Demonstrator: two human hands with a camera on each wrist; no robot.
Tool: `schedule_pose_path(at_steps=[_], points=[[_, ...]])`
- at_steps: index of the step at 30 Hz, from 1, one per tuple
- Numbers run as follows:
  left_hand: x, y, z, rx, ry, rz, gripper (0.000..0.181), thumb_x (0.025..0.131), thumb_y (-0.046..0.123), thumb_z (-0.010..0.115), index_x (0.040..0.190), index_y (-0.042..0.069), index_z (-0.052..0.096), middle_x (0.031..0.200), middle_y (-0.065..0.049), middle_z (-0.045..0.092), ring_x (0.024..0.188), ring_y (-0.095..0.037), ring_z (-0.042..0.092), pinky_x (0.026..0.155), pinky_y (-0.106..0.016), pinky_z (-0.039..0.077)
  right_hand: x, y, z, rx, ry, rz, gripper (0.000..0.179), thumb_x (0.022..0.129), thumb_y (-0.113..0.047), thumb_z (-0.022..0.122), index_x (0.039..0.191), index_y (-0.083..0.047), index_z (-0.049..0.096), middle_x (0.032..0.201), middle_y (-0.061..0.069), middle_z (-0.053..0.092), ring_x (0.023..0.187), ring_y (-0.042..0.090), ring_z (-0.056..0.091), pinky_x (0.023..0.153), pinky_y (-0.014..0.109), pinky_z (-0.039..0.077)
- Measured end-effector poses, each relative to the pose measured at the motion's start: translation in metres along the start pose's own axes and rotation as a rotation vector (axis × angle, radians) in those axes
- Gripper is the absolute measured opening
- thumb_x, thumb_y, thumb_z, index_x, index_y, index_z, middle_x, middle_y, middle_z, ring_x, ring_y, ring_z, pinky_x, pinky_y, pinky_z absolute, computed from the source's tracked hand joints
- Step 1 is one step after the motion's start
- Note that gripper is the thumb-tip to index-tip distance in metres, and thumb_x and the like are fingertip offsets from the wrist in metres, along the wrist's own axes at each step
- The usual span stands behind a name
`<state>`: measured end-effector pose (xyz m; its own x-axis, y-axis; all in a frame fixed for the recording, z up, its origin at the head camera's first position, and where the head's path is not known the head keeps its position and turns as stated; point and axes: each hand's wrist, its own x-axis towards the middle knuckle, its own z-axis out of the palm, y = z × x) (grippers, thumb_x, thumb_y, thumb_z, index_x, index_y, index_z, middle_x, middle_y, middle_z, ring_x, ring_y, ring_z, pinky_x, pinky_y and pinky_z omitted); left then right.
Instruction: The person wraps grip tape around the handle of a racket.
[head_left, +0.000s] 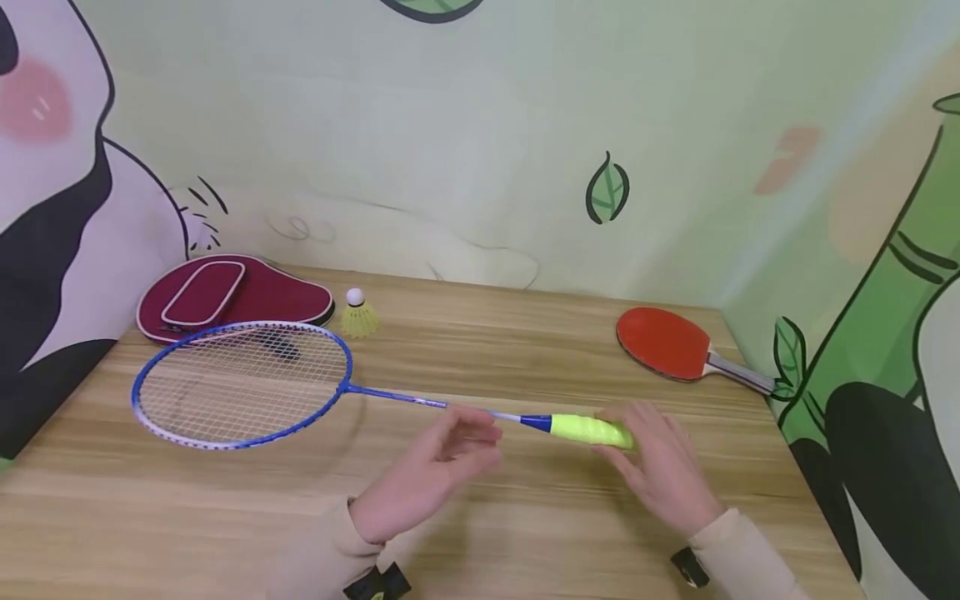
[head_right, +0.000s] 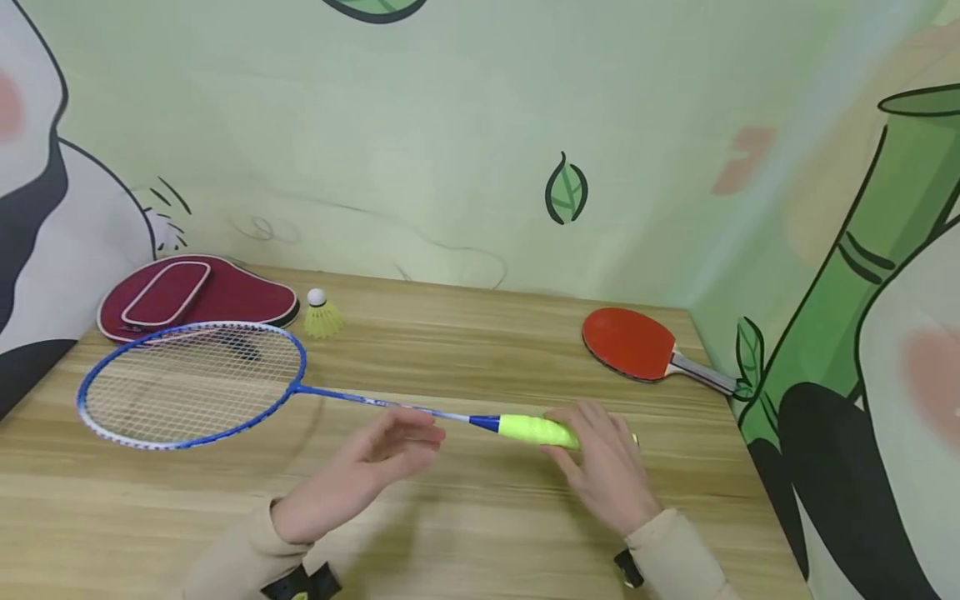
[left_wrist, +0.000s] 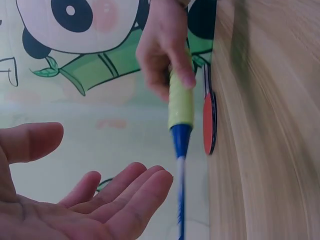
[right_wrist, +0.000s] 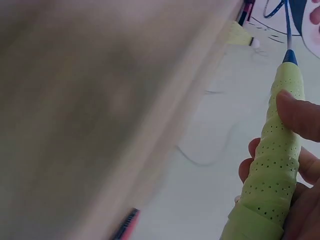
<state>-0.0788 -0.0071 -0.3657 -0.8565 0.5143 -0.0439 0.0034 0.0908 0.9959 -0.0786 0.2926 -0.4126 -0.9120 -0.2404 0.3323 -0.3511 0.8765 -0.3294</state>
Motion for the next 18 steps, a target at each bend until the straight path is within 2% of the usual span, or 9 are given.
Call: schedule_pose_path(at_steps=[3, 6, 10, 13, 18], points=[[-0.003, -0.002, -0.009, 0.021, 0.034, 0.022, 0.037, 0.096, 0.019, 0.062, 0.125, 0.0, 0.049, 0.123, -0.014, 0.058, 0.113, -0.027, 0.058, 0.094, -0.037, 0.049, -0.007, 0.003, 0.008, 0.012, -0.036, 0.046, 0.039, 0.08, -0.021, 0.082, 0.114, -0.016, 0.063, 0.106, -0.002, 0.063, 0.103, 0.022, 0.055, 0.094, 0.051, 0.038], [-0.006, -0.005, -0.019, 0.048, 0.071, 0.036, 0.034, 0.096, 0.017, 0.062, 0.122, -0.001, 0.052, 0.12, -0.015, 0.061, 0.11, -0.027, 0.06, 0.093, -0.036, 0.049, -0.011, 0.003, 0.016, 0.023, -0.063, 0.057, 0.037, 0.08, -0.023, 0.081, 0.112, -0.016, 0.063, 0.107, -0.002, 0.062, 0.104, 0.022, 0.055, 0.095, 0.051, 0.038], [-0.012, -0.006, -0.033, 0.081, 0.124, 0.002, 0.029, 0.096, 0.019, 0.063, 0.118, 0.002, 0.057, 0.117, -0.01, 0.063, 0.11, -0.023, 0.061, 0.094, -0.035, 0.049, -0.012, 0.003, 0.025, 0.028, -0.074, 0.037, 0.035, 0.081, -0.024, 0.08, 0.111, -0.016, 0.063, 0.108, -0.002, 0.061, 0.105, 0.02, 0.054, 0.093, 0.048, 0.038], [-0.016, -0.004, -0.045, 0.1, 0.163, -0.013, 0.027, 0.097, 0.019, 0.062, 0.117, 0.003, 0.059, 0.116, -0.009, 0.064, 0.111, -0.023, 0.06, 0.095, -0.034, 0.049, -0.011, 0.001, 0.03, 0.045, -0.105, 0.054, 0.035, 0.082, -0.024, 0.08, 0.111, -0.016, 0.062, 0.108, -0.003, 0.06, 0.104, 0.019, 0.052, 0.092, 0.044, 0.038], [-0.019, 0.001, -0.068, 0.185, 0.241, 0.043, 0.027, 0.097, 0.016, 0.06, 0.118, 0.0, 0.057, 0.118, -0.013, 0.064, 0.112, -0.025, 0.061, 0.094, -0.033, 0.049, -0.011, 0.001, 0.035, 0.095, -0.2, 0.112, 0.034, 0.081, -0.021, 0.081, 0.109, -0.019, 0.062, 0.107, -0.005, 0.059, 0.101, 0.016, 0.049, 0.082, 0.036, 0.036]])
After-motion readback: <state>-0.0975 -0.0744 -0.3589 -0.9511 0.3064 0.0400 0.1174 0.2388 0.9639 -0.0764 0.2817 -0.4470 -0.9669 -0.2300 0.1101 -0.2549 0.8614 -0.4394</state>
